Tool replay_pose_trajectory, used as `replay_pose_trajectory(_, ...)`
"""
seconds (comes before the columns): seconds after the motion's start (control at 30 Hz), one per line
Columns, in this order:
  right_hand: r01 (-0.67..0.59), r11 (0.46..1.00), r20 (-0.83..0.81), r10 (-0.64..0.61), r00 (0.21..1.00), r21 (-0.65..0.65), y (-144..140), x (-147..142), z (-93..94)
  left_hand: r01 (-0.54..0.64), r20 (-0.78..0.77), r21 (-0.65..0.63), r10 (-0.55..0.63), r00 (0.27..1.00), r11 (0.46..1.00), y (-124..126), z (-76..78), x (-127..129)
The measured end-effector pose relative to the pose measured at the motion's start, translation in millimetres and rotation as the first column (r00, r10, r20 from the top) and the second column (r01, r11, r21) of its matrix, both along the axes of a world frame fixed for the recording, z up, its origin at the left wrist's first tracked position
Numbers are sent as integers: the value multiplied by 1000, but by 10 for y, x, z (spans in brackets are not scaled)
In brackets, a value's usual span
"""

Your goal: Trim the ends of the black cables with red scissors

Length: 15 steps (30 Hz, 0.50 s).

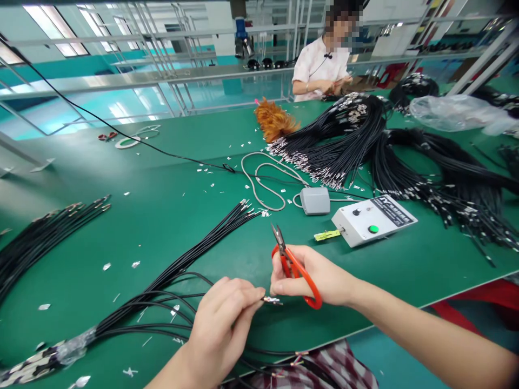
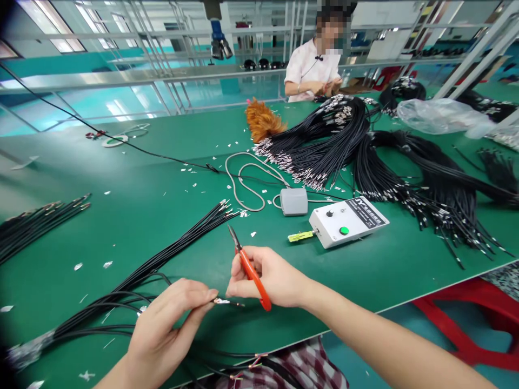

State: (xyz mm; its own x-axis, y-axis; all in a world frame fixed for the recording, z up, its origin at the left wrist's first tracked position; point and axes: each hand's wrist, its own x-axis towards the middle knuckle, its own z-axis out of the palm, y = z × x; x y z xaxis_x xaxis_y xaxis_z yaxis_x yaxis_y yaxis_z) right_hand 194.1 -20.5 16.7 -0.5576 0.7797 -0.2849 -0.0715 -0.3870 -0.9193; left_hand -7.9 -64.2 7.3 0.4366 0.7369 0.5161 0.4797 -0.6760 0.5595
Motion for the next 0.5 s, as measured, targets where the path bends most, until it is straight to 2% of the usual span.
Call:
replay_pose_trajectory(0.13, 44, 993, 106, -56, 993, 109, -63, 130, -54, -114, 99, -121, 126, 987, 986, -2, 43, 31)
replay_pose_trajectory(0.23, -19, 991, 142, 1, 990, 129, -210, 215, -83, -178, 128, -208, 207, 970, 962, 7, 78, 61)
replay_pose_trajectory(0.3, -88, 984, 233, 51, 971, 153, -331, 242, -87, -212, 125, -229, 245, 961, 950, 17, 87, 82)
replay_pose_trajectory(0.4, -175, 965, 467, 66, 882, 194, -473, 222, -85, -264, 111, -142, 280, 954, 954, 31, 72, 117)
replay_pose_trajectory(0.5, -236, 952, 567, 88, 819, 194, -510, 158, -77, -287, 88, 7, 285, 954, 958, 43, 45, 150)
